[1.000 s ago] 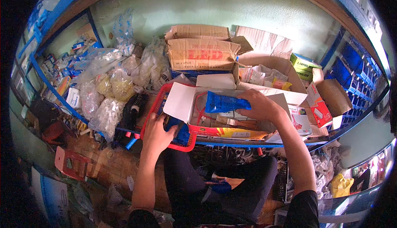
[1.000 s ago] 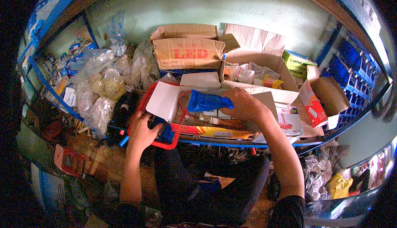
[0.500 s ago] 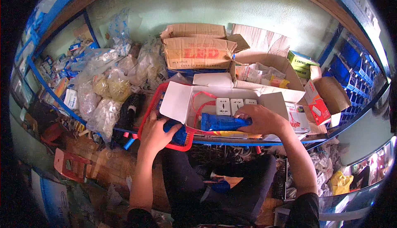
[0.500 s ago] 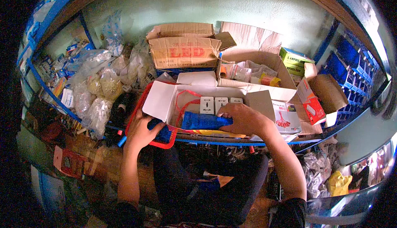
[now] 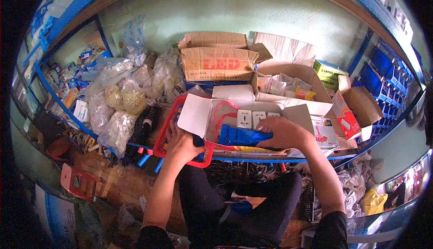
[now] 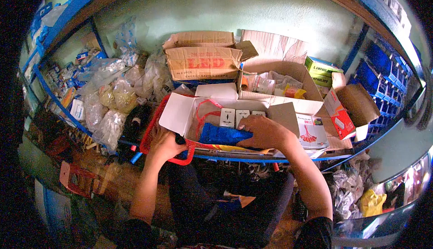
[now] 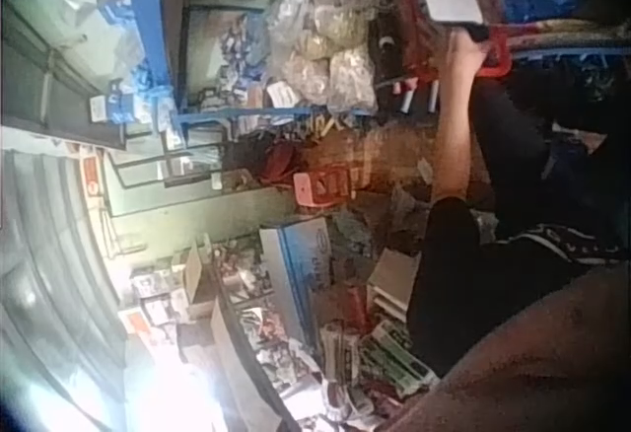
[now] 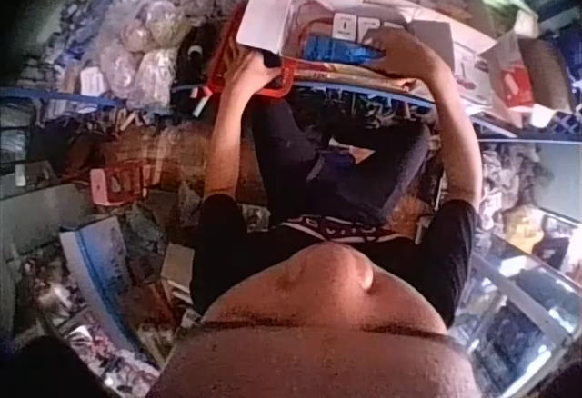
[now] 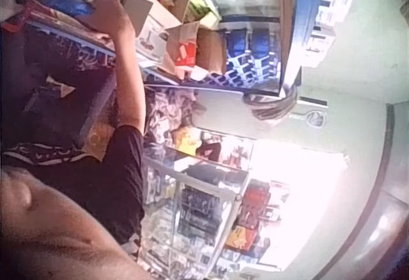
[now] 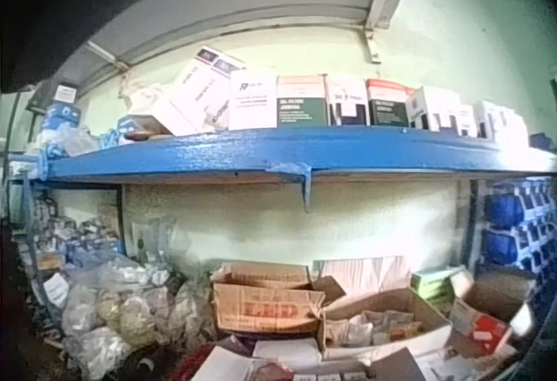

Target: Sort and organize electrical outlets, cables, and tools on a shelf.

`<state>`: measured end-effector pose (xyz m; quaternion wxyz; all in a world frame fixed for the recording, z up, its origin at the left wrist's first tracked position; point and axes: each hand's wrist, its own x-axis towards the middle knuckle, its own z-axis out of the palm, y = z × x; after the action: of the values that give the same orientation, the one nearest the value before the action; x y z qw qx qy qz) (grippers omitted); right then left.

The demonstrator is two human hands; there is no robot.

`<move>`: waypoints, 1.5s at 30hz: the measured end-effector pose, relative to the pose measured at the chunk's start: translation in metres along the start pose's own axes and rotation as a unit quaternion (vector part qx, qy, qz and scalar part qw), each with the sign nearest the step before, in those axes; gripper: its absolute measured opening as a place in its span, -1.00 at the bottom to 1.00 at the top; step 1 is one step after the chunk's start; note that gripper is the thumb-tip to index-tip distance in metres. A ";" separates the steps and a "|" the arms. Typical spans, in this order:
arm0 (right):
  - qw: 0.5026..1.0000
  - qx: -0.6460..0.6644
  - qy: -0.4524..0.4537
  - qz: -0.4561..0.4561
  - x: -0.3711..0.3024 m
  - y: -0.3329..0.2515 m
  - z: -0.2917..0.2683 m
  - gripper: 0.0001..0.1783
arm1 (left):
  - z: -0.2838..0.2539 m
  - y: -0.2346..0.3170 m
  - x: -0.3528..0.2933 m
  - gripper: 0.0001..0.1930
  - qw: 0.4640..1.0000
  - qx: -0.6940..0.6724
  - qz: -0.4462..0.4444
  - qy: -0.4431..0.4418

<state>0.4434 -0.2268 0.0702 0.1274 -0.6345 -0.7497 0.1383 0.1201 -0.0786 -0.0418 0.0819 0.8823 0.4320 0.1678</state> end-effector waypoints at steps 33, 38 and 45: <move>0.922 0.170 0.345 -0.043 -0.062 -0.050 -0.050 -0.74 | -0.156 -0.020 -0.036 -0.59 0.835 -0.494 -0.063 0.234; 0.931 0.019 0.337 -0.136 -0.055 -0.087 -0.053 -0.27 | -0.158 0.041 -0.023 -0.55 0.878 -0.464 0.112 0.025; 0.969 -0.130 0.165 -0.131 -0.038 -0.084 -0.037 -0.14 | -0.134 0.094 0.031 -0.52 0.859 -0.413 0.253 -0.163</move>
<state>0.3861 -0.2759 0.1349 0.1828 -0.5558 -0.8065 -0.0849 0.1577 -0.1120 0.1173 0.4631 0.8612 0.0651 0.1991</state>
